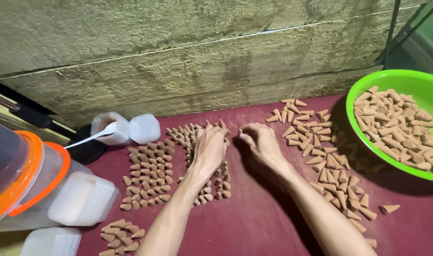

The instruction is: Organizing incense cones into neat rows on a flat surface

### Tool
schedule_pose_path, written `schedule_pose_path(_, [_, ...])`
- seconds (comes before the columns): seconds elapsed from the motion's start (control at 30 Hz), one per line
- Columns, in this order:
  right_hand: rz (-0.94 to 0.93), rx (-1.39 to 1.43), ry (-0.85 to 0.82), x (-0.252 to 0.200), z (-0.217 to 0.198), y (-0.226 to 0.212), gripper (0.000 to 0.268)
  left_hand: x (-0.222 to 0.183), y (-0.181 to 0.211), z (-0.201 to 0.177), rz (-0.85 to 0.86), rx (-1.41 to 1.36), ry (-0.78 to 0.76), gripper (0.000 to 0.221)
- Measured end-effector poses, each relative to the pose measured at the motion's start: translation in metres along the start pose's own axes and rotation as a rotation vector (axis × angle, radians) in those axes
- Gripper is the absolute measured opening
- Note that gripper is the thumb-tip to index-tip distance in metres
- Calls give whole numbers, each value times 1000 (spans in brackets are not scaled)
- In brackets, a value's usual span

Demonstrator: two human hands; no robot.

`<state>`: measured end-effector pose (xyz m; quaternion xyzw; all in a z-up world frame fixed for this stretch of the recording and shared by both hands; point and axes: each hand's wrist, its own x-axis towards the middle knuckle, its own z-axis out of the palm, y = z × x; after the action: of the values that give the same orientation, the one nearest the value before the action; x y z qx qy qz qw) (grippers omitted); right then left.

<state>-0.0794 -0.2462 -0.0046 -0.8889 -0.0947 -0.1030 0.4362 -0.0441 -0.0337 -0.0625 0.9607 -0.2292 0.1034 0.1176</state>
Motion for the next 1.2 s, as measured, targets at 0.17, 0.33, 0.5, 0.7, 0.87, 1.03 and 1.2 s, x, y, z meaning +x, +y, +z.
schedule_pose_path(0.17, [-25, 35, 26, 14, 14, -15, 16, 8, -2, -48, 36, -329, -40, 30])
schedule_pose_path(0.33, [-53, 16, -7, 18, 32, -4, 15, 12, -32, 42, 240, -67, 116, 34])
schedule_pose_path(0.5, [-65, 14, -24, 19, 37, -8, 20, 12, -3, 9, 217, 149, 80, 17])
schedule_pose_path(0.7, [-82, -16, -4, 20, 49, 9, 22, 20, 11, -4, 226, 135, 79, 17])
schedule_pose_path(0.87, [-126, 8, 22, 16, 46, 4, 24, 18, 35, -42, 133, 215, 8, 25])
schedule_pose_path(1.03, [-137, 26, 28, 18, 47, 4, 25, 25, 30, -42, 120, 132, -83, 21])
schedule_pose_path(1.2, [-8, 71, 29, 13, 40, -10, 25, 15, 24, -47, 93, 60, -16, 41])
